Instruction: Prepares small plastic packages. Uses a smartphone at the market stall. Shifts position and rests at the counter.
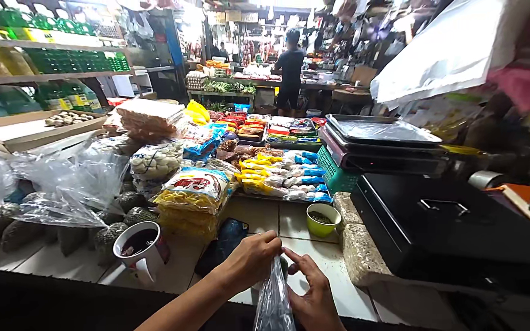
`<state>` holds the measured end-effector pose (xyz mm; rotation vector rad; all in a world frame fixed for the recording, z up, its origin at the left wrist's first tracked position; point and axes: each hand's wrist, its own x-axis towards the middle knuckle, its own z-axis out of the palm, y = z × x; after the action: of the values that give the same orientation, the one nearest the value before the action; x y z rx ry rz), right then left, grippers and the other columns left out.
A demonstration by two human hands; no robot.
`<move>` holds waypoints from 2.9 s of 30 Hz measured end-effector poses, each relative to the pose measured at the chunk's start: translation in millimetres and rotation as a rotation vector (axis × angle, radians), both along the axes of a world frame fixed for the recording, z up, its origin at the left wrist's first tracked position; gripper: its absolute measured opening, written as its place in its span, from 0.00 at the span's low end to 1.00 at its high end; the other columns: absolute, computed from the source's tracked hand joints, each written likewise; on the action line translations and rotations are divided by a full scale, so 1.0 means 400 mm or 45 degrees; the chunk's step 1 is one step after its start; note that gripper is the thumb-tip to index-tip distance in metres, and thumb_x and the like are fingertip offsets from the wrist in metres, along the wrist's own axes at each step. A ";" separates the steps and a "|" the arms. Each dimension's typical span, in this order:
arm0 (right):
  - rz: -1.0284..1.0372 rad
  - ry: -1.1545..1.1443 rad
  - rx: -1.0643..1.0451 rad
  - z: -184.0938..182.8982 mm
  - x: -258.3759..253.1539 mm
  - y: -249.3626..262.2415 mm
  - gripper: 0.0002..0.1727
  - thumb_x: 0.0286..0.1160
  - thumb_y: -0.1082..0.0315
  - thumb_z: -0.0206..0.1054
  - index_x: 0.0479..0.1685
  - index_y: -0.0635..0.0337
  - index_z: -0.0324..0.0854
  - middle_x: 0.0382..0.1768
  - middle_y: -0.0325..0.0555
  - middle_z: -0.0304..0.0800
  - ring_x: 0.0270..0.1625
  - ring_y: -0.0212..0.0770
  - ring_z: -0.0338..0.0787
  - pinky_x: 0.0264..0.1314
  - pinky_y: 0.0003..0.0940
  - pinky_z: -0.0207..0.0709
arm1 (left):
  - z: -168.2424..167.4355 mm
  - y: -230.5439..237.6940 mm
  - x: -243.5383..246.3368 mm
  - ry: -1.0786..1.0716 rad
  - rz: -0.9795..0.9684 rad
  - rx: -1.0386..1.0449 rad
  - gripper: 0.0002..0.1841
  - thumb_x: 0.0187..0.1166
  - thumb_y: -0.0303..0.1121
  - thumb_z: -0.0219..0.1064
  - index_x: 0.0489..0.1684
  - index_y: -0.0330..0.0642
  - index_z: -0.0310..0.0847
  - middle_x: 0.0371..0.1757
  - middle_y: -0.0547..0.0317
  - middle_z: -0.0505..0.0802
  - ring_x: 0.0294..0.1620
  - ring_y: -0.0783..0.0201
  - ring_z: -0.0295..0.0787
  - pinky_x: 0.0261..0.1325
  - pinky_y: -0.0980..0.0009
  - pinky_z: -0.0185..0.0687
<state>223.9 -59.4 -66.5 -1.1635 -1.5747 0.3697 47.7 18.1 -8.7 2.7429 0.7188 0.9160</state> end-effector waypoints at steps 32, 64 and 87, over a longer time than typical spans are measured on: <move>0.320 0.453 0.013 0.001 -0.035 0.050 0.10 0.80 0.70 0.63 0.44 0.62 0.91 0.51 0.42 0.94 0.60 0.32 0.90 0.66 0.27 0.83 | 0.004 -0.004 -0.066 -0.261 -0.229 -0.622 0.20 0.83 0.28 0.63 0.71 0.33 0.82 0.63 0.41 0.90 0.68 0.49 0.81 0.73 0.50 0.71; 0.219 0.262 0.351 -0.038 -0.063 0.049 0.11 0.88 0.57 0.59 0.47 0.44 0.88 0.54 0.29 0.91 0.78 0.36 0.77 0.87 0.35 0.63 | -0.066 0.009 -0.065 -0.577 -0.435 -0.417 0.13 0.83 0.20 0.60 0.54 0.34 0.91 0.57 0.47 0.93 0.51 0.68 0.91 0.56 0.75 0.87; 0.022 0.339 0.155 0.012 0.009 -0.020 0.07 0.62 0.71 0.79 0.39 0.53 0.96 0.40 0.32 0.92 0.46 0.24 0.90 0.54 0.19 0.87 | -0.062 -0.035 -0.007 -0.677 0.006 -0.170 0.05 0.71 0.24 0.71 0.33 0.35 0.93 0.27 0.55 0.93 0.28 0.72 0.88 0.36 0.81 0.84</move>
<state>227.5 -67.4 -61.6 -0.9655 -1.3562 0.4160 44.9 4.2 -33.6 2.2273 0.6502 1.4536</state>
